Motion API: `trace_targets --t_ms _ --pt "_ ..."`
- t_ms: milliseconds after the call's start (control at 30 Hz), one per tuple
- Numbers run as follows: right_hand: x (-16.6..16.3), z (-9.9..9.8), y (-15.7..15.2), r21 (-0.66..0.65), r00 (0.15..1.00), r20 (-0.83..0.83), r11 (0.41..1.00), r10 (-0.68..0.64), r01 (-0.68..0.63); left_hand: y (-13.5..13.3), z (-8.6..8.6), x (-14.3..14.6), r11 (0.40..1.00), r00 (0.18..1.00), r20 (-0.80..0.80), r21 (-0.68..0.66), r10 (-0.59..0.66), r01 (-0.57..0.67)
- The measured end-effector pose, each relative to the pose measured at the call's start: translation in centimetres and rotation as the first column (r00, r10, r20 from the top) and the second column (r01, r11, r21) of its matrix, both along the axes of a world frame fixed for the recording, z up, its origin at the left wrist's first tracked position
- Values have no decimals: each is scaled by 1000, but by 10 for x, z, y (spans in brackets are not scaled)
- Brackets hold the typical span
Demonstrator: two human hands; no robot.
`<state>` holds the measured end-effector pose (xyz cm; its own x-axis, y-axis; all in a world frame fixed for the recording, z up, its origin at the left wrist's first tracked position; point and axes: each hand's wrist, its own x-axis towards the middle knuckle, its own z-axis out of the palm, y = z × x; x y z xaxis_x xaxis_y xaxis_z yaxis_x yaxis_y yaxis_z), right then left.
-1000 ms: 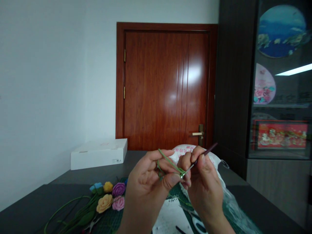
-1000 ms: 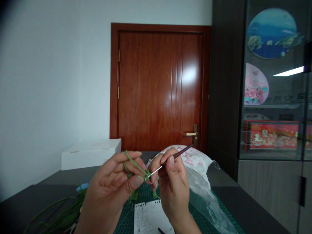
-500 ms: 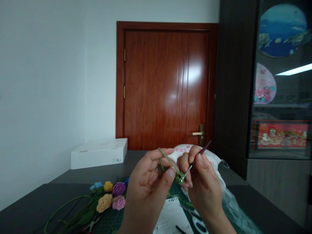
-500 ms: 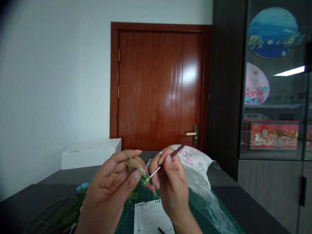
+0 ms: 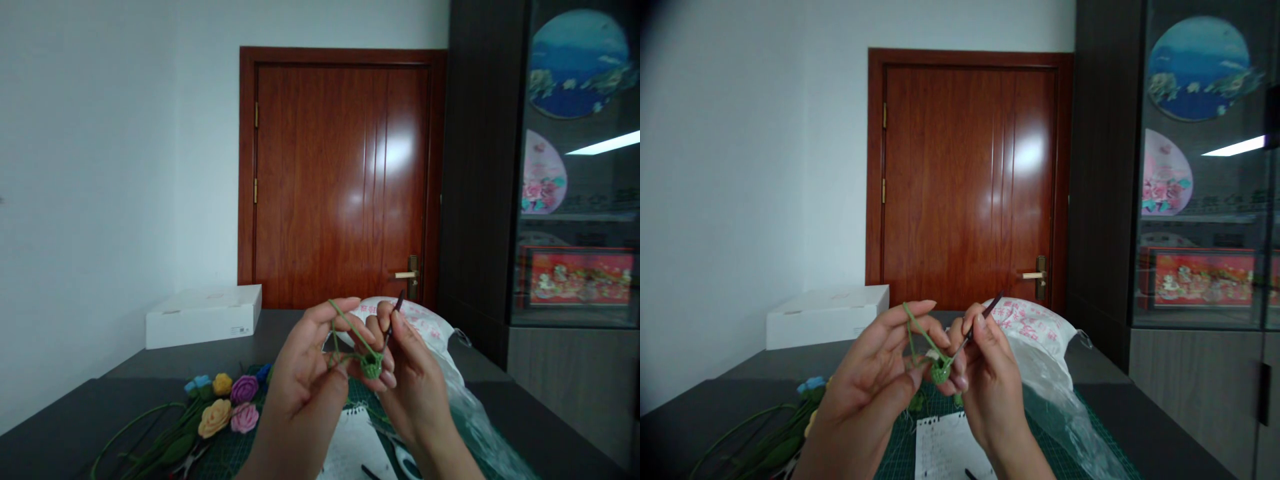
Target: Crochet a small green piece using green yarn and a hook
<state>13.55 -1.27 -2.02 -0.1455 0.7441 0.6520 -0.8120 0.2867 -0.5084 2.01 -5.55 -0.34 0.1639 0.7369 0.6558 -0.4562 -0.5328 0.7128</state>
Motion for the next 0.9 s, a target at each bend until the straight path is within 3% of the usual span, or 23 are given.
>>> trace_targets --t_ms 100,367,633,900 --pt "1 1 -1 -2 1000 -17 1000 -9 9 0 2 -2 998 998 8 -20 -61 62" --pt "0 3 -4 3 997 -32 998 -63 63 -1 1 2 999 999 24 -28 39 -38" --pt "0 3 -6 45 994 -67 995 -89 93 11 -7 3 965 989 32 216 145 -148" --pt "5 1 -12 179 947 -67 930 -313 320 13 -9 -1 907 958 60 307 282 -286"
